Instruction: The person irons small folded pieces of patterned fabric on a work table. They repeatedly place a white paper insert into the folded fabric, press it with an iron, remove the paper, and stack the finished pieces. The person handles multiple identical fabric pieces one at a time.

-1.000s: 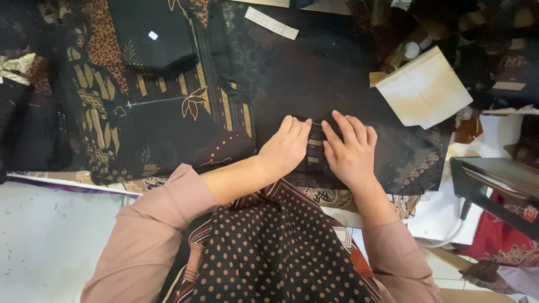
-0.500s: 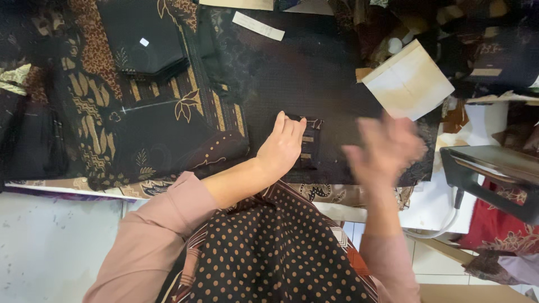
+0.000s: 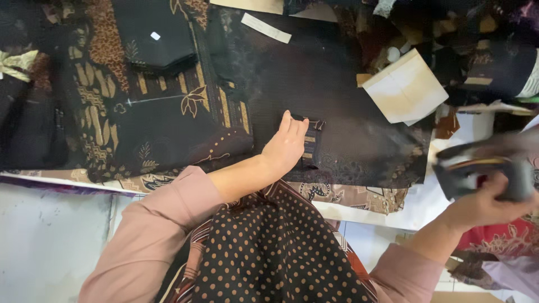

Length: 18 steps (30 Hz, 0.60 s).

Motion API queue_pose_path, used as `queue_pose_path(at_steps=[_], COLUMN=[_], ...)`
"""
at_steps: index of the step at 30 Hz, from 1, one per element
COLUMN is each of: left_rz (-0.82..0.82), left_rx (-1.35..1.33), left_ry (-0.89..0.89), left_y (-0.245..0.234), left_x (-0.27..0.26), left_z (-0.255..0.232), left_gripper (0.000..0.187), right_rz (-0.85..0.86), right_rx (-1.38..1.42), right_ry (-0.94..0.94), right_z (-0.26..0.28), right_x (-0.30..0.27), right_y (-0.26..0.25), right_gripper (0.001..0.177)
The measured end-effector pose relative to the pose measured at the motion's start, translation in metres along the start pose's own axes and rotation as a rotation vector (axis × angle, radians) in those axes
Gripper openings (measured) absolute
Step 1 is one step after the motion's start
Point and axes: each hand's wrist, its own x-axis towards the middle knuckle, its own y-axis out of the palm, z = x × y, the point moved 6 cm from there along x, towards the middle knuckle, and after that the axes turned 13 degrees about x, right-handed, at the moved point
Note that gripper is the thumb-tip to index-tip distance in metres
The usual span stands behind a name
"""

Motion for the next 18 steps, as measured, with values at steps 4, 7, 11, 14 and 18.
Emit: queue_pose_path(at_steps=[4,7,11,14,18], left_rz=[0.008,-0.004,-0.062,-0.143,-0.163], left_rx=[0.001,0.0,-0.041,-0.212,-0.326], left_ry=[-0.014,-0.018,-0.002,-0.058,-0.056], left_y=[0.001,0.001,0.0,-0.004,-0.006], left_x=[0.0,0.0,-0.006,-0.012,-0.019], left_z=[-0.002,-0.004,0.003,0.017,0.031], left_gripper=[0.063,0.061,0.06,0.055,0.051], right_rz=[0.467,0.802,0.958,0.979,1.011], right_rx=[-0.647,-0.649,-0.588,-0.573,-0.515], right_ry=[-0.314,-0.187,-0.302,-0.354,-0.38], right_z=[0.093,0.122,0.158,0.167,0.167], right_x=[0.007,-0.006,-0.016,-0.012,-0.014], right_y=[0.126,0.221,0.28,0.288,0.297], right_gripper=[0.052,0.056,0.058,0.056,0.051])
